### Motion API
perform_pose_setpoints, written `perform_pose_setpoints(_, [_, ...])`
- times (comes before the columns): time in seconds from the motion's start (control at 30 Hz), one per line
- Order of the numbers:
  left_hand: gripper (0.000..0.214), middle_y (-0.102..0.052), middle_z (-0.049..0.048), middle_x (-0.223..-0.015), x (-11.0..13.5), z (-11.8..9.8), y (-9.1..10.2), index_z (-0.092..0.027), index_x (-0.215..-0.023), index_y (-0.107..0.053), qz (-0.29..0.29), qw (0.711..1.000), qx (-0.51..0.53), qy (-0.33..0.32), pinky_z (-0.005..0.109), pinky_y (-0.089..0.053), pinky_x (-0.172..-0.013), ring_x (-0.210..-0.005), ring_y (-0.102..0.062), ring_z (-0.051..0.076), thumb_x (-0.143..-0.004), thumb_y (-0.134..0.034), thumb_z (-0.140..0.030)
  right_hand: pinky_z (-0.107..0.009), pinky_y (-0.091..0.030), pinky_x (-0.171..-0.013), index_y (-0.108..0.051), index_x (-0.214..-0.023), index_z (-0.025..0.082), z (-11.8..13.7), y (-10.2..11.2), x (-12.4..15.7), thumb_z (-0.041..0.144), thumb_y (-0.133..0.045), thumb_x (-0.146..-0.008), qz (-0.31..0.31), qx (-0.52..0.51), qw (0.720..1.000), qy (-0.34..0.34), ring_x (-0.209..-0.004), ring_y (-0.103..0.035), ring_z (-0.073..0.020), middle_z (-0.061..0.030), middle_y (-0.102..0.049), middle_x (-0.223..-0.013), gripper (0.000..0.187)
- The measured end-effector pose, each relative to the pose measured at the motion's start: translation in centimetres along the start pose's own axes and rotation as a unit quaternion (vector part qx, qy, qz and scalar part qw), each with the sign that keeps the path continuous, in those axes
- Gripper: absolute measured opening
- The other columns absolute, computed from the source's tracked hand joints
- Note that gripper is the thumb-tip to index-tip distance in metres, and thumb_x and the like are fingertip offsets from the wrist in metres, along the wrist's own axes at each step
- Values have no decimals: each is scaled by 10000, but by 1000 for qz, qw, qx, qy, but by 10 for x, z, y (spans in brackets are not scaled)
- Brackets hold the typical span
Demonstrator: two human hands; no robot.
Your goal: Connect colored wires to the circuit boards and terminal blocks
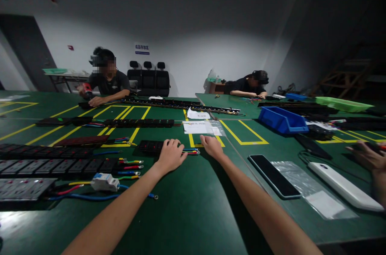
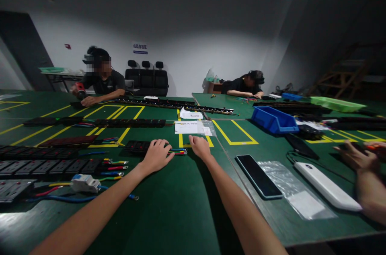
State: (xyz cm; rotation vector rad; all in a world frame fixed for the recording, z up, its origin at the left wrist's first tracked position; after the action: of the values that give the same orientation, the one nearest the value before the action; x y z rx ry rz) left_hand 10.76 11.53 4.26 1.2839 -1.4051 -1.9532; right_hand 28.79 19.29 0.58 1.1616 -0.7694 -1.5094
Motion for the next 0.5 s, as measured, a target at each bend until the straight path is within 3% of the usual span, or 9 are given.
perform_pose_setpoints(0.2, [312,-634,116,-1084,2,0,2,-179,-1008,-688,-19,1000,-11,12,448,-366,-942,-1034,-549,273,-968,-528,-443,-264,-301,-613,-732,-851,213,17,0,13,482,-226,-1071,17,33,997,63,-746,-661,-180,-78,-742,-834,614])
perform_pose_setpoints(0.5, [240,-615,113,-1064,2,0,8,-178,-964,-687,-44,998,-19,31,445,-358,-958,-1055,-542,269,-978,-540,-368,-274,-331,-655,-714,-892,227,39,-3,29,571,-200,-1050,53,64,994,70,-797,-678,-206,-86,-744,-887,639])
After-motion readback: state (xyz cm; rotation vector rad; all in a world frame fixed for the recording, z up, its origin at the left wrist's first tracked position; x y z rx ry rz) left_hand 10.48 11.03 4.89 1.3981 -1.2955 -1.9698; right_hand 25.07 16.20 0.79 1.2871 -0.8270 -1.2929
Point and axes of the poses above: each hand's wrist, its own x-axis away from the middle knuckle, its own y-axis out of the back of the hand, z = x × y, the point moved 10 cm from there along -x, towards the middle knuckle
